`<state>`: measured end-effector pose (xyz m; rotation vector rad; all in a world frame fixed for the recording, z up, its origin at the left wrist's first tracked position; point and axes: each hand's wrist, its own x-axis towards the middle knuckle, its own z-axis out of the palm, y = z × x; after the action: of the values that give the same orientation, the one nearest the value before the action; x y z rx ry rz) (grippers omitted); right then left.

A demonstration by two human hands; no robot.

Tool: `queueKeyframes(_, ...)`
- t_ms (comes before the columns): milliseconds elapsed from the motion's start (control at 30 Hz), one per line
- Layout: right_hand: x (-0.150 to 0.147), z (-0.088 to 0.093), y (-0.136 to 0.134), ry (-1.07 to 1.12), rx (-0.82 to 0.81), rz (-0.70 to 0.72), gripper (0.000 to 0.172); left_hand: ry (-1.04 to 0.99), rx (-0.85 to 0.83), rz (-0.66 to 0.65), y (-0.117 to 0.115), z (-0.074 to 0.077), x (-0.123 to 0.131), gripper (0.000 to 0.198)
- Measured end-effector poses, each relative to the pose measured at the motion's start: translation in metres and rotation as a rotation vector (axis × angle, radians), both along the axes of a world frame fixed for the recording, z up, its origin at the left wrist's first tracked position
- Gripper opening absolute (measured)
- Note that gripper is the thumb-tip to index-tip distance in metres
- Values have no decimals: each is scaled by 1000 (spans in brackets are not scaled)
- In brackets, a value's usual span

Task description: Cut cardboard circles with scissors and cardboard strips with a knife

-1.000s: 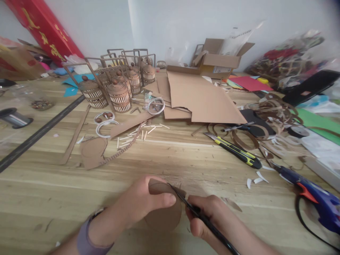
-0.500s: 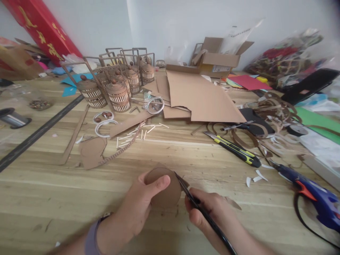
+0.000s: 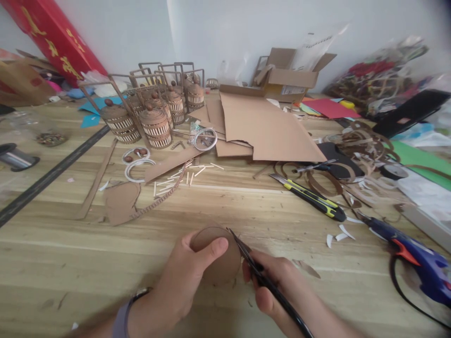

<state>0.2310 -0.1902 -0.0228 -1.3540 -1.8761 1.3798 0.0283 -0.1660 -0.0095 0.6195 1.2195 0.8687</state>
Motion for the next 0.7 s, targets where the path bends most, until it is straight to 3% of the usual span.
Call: queueKeyframes(700, -9, 13, 2, -7, -41, -23, 78, 51, -52, 32, -2, 2, 1, 52)
